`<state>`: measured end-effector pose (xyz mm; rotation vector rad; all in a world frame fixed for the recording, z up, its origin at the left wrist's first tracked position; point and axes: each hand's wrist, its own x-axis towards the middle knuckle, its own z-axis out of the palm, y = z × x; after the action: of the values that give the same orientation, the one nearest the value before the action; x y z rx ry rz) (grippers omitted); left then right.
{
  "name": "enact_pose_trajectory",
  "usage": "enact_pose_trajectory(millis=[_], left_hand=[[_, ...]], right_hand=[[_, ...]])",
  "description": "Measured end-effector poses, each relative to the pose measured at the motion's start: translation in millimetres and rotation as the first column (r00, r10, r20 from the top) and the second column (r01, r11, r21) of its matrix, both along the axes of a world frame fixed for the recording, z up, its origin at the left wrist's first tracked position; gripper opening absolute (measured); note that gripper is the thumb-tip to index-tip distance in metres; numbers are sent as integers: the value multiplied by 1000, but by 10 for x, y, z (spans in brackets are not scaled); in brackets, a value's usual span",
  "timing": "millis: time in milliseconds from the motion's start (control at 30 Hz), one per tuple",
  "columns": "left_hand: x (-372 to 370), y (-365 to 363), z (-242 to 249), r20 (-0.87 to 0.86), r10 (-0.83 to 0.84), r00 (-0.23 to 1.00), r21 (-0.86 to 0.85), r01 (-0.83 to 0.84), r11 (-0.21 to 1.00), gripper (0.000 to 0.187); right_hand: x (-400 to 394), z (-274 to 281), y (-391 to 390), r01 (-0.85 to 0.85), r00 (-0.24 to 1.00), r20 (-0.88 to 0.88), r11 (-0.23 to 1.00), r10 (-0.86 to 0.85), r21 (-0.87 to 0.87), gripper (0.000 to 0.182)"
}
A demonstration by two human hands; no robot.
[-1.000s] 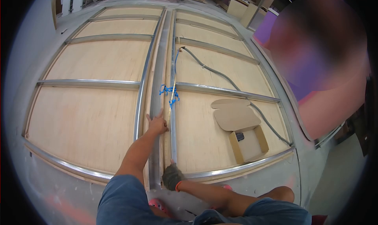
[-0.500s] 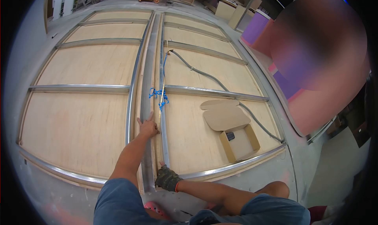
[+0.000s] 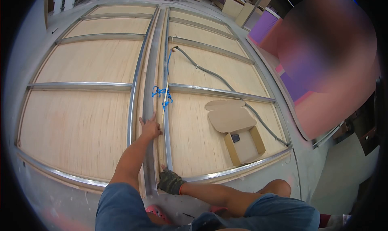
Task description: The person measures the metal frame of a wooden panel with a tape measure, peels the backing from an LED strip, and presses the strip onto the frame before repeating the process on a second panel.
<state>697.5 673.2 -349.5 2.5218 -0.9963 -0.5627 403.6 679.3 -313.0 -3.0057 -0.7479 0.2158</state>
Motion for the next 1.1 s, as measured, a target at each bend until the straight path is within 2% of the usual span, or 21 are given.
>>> enact_pose_trajectory(millis=[67, 133, 167, 200, 233, 300, 333, 400, 433, 500, 633, 700, 767, 833, 967, 1033, 1100], left_hand=[[17, -24, 49, 17, -2, 1000, 2, 2, 1000, 24], [-6, -3, 79, 46, -21, 999, 12, 20, 1000, 23], [15, -18, 85, 47, -34, 998, 25, 32, 999, 23], [22, -14, 69, 86, -47, 995, 48, 43, 998, 22], [10, -4, 77, 57, -42, 997, 51, 40, 998, 22], [-30, 15, 77, 58, -26, 998, 54, 23, 998, 26], [-53, 0, 121, 40, 20, 999, 29, -21, 999, 26], [-34, -24, 87, 53, 31, 998, 33, -33, 999, 25], [-28, -54, 82, 67, 42, 997, 14, -43, 999, 25], [28, -126, 64, 81, 41, 996, 39, -44, 998, 25], [59, -164, 93, 82, 28, 996, 106, -37, 994, 28], [86, -167, 85, 97, 32, 995, 106, -42, 993, 27], [85, -162, 65, 109, 25, 994, 108, -37, 994, 26], [105, -183, 81, 118, 25, 993, 81, -34, 996, 22], [105, -212, 37, 108, 17, 994, 99, -28, 995, 22], [131, -270, 8, 160, 96, 982, 93, -112, 989, 22], [177, -319, -1, 157, 110, 981, 90, -125, 988, 22]], right_hand=[[24, 56, -7, 35, 998, -61, 998, -32, 57, 22], [24, -2, 16, 1, 999, -40, 1000, 0, 26, 22], [43, 26, -6, 6, 997, -71, 995, 1, 99, 22], [37, -2, 3, 36, 999, -33, 988, -31, 153, 23], [-26, -268, 7, 111, 992, 42, 977, -120, 180, 23], [7, 41, 19, 35, 999, 0, 995, -36, 95, 21], [-19, -14, 20, 30, 1000, -12, 992, -29, 124, 21], [-22, -80, -43, 166, 980, -141, 967, -140, 194, 19], [-34, -87, -62, 173, 979, -144, 963, -146, 205, 19], [-99, -94, -49, 220, 973, 16, 948, -229, 230, 18], [-113, 149, -165, 240, 970, -108, 933, -219, 268, 18], [-144, 199, -300, 466, 852, -15, 746, -523, 475, 32], [-289, -69, -553, 510, 676, 173, 624, -716, 592, 46], [-403, -85, -770, 690, 555, 99, 524, -826, 500, 50], [-488, -65, -929, 771, 551, -28, 496, -834, 399, 51], [-450, -46, -918, 739, 600, 13, 560, -800, 374, 47], [-417, -8, -914, 735, 602, 25, 566, -798, 374, 44]])
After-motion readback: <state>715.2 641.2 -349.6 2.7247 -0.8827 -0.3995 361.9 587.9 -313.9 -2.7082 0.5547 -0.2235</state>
